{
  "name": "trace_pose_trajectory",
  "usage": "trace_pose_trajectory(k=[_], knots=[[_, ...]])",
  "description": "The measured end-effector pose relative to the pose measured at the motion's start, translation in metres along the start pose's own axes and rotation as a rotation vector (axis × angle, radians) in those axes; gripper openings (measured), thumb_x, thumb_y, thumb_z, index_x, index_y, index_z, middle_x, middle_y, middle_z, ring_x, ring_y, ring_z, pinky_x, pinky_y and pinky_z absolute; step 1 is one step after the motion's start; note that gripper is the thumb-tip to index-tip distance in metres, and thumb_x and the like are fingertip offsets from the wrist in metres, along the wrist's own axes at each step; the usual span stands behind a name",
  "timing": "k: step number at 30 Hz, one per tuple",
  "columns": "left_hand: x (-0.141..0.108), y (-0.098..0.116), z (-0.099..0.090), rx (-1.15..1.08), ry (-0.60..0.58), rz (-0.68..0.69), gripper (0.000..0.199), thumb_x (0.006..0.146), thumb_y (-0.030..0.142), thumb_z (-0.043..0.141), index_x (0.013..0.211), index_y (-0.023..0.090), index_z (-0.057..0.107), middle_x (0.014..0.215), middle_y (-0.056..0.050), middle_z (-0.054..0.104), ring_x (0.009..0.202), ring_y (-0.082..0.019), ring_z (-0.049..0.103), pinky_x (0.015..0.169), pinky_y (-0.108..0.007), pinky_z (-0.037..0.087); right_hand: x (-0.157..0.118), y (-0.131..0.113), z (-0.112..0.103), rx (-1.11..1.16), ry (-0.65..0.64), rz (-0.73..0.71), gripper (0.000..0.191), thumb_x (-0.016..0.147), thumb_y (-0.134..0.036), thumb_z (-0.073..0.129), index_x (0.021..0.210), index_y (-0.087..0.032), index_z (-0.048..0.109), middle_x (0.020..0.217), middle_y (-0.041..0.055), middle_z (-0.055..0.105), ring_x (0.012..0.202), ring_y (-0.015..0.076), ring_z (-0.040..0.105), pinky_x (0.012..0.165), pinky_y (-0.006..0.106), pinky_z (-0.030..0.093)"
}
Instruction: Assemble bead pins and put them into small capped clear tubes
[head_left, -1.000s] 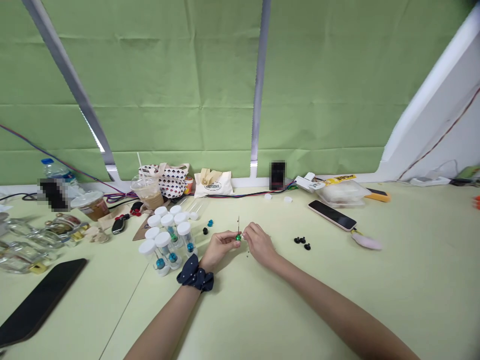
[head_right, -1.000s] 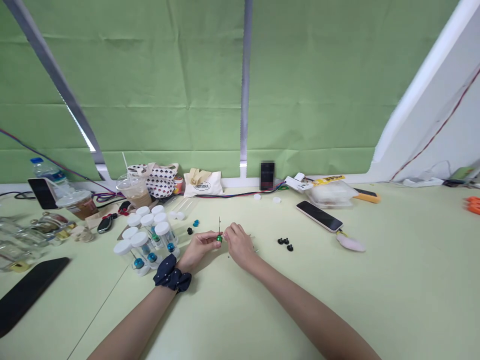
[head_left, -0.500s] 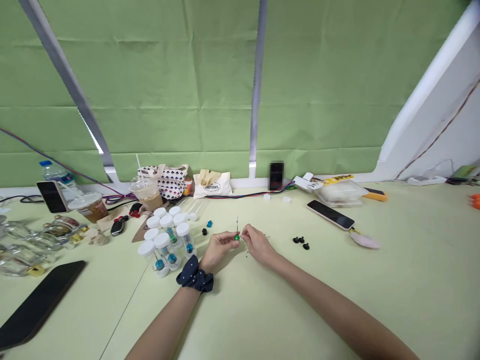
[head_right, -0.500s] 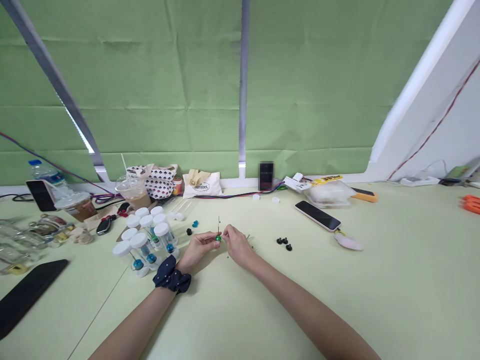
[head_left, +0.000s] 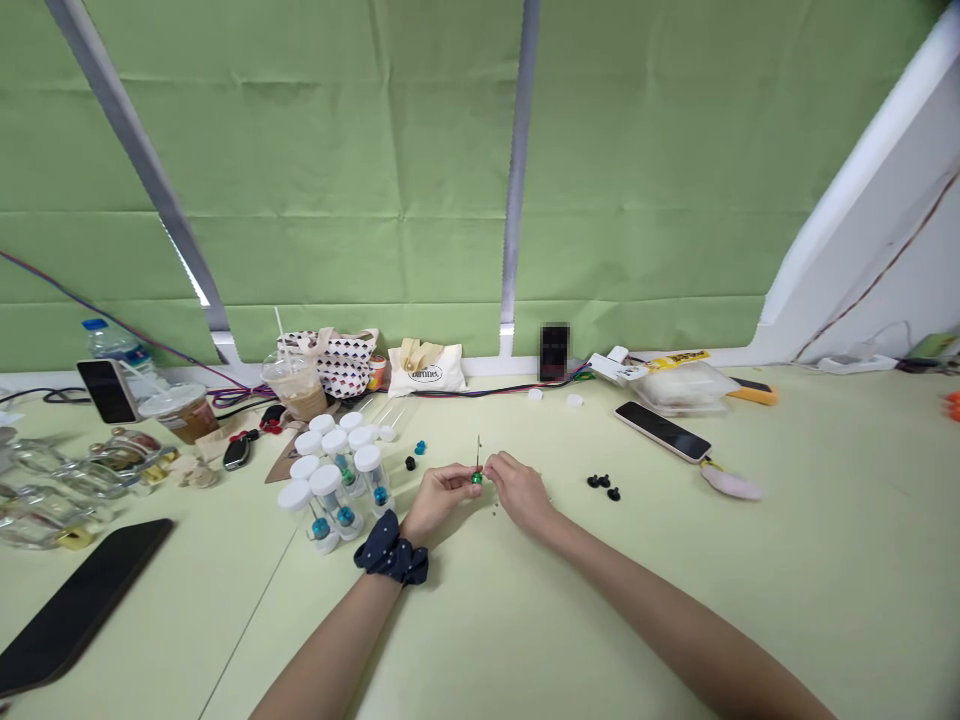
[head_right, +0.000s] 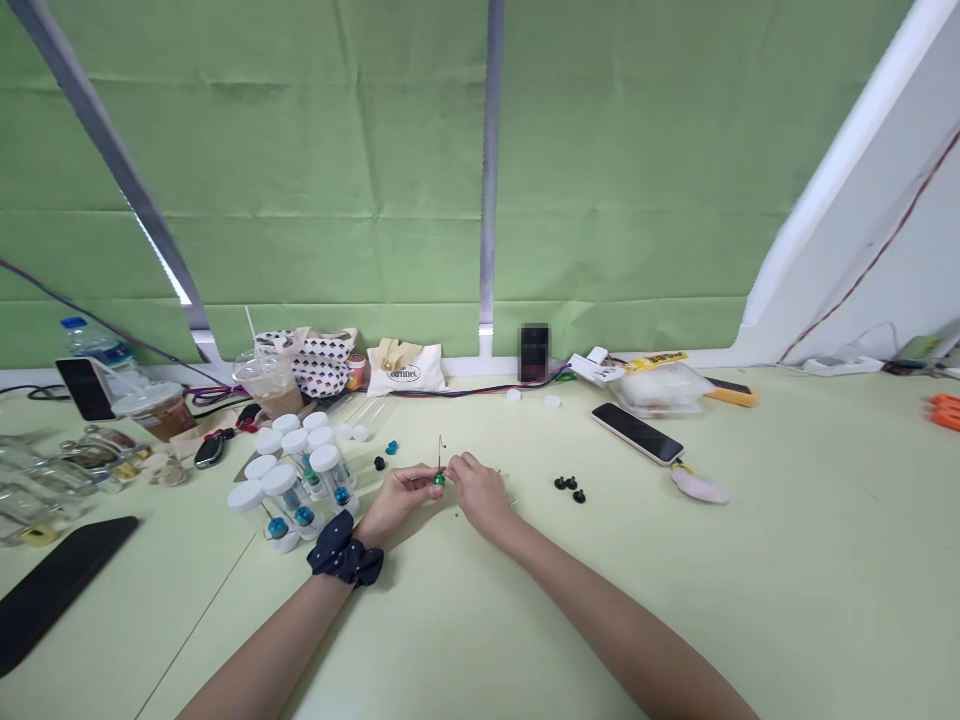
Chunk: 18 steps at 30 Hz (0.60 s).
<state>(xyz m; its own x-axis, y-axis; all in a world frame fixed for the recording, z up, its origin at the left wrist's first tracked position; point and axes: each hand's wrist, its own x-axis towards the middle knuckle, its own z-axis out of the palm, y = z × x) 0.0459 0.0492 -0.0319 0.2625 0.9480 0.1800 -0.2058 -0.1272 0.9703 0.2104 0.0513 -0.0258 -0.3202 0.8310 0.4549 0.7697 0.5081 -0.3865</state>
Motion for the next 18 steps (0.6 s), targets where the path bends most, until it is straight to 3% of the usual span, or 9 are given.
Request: trace_pose_trajectory(k=[10,18], knots=[[-0.0008,-0.0026,-0.0012,-0.003,0.007,-0.010,0.030,0.059,0.023,0.078,0.087,0.013,0.072,0.080,-0.007,0.066,0.067,-0.013,0.055,0.066,-0.029,0.045,0.0020,-0.0017,-0.0032,0.180,0.066,0.031,0.021,0.090,-0.024,0.045,0.074,-0.021,0.059,0.080,0.0002,0.051,0.060,0.0096,0.049,0.056,0.022,0.036],[0.0006,-0.0025,-0.0021,0.020,0.011,-0.004,0.032,0.059,0.025,0.077,0.089,0.013,0.072,0.083,-0.008,0.068,0.069,-0.014,0.056,0.067,-0.030,0.045,0.0027,0.0019,-0.0033,0.288,0.082,-0.031,0.014,0.088,-0.020,0.044,0.081,-0.020,0.056,0.080,0.0018,0.054,0.066,0.0128,0.052,0.062,0.024,0.041]])
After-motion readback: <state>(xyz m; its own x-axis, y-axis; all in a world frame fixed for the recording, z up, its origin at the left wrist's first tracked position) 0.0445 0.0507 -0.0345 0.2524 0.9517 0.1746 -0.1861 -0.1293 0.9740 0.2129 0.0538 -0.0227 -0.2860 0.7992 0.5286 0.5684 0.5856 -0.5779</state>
